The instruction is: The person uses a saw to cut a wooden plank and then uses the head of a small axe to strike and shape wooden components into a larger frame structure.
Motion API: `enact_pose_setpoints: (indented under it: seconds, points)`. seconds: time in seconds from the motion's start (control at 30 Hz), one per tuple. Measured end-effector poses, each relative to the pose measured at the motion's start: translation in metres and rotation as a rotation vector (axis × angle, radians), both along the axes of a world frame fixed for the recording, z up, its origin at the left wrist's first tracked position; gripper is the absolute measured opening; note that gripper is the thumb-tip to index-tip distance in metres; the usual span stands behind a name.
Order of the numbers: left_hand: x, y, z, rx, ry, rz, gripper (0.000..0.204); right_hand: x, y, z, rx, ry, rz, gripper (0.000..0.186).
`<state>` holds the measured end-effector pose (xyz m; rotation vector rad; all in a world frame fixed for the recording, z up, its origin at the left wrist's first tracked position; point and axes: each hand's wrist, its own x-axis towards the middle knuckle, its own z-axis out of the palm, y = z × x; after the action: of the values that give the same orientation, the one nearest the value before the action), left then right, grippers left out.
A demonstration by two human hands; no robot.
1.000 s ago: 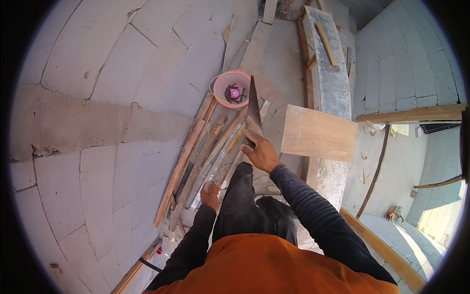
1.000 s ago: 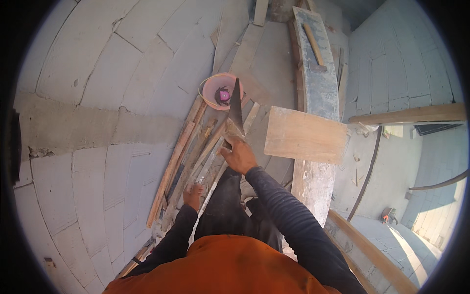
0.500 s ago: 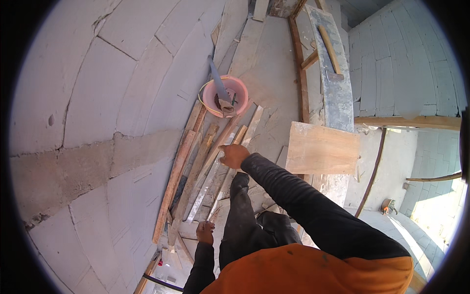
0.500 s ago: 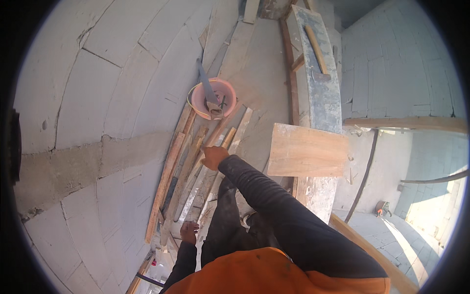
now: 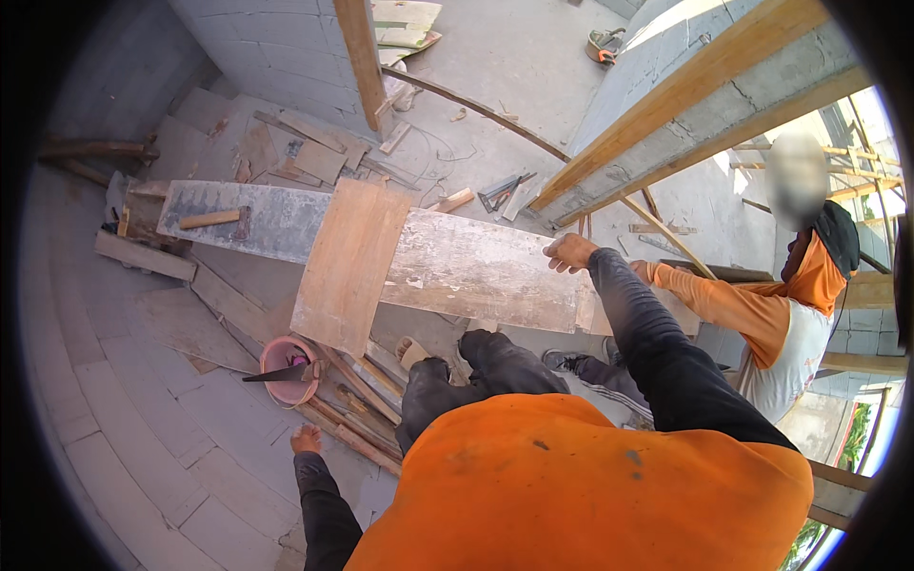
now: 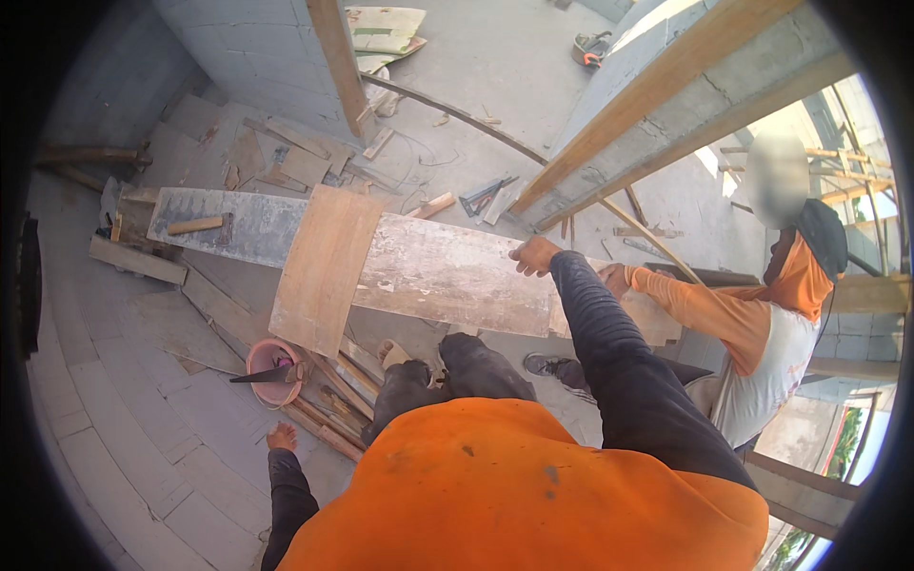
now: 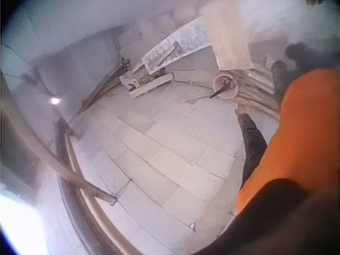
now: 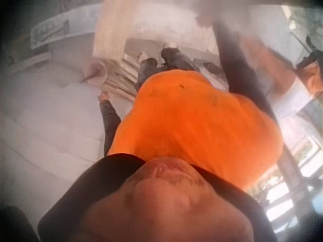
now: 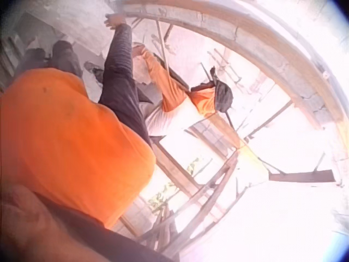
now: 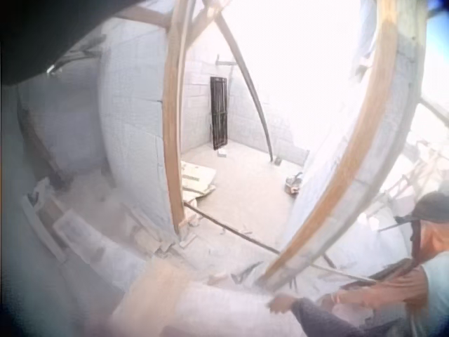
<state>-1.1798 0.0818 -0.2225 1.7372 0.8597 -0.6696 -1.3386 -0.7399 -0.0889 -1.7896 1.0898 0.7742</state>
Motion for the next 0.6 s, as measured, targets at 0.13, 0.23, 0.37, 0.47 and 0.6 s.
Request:
enact_pose_setpoints:
  seconds: [0.13,0.23,0.37,0.47,0.6]
  points:
    - [0.098,-0.108,0.026,-0.015,-0.252,-0.32,0.017,-0.069,-0.003,-0.025,0.068,0.058,-0.106,0.044]
    - [0.12,-0.23,0.041,0.031,-0.23,-0.622,0.022,-0.109,0.017,-0.056,0.073,0.078,-0.254,0.041]
    - [0.123,-0.377,0.041,-0.004,-0.463,-0.96,0.018,-0.151,0.013,-0.087,-0.254,-0.136,-0.347,0.058]
    - [0.12,-0.445,0.028,-0.191,-0.441,-1.066,0.021,-0.154,-0.032,-0.082,-0.327,-0.143,-0.58,0.072]
    - [0.106,-0.51,0.036,-0.133,-0.551,-1.378,0.023,-0.116,-0.068,-0.039,-0.128,-0.27,-1.085,0.088]
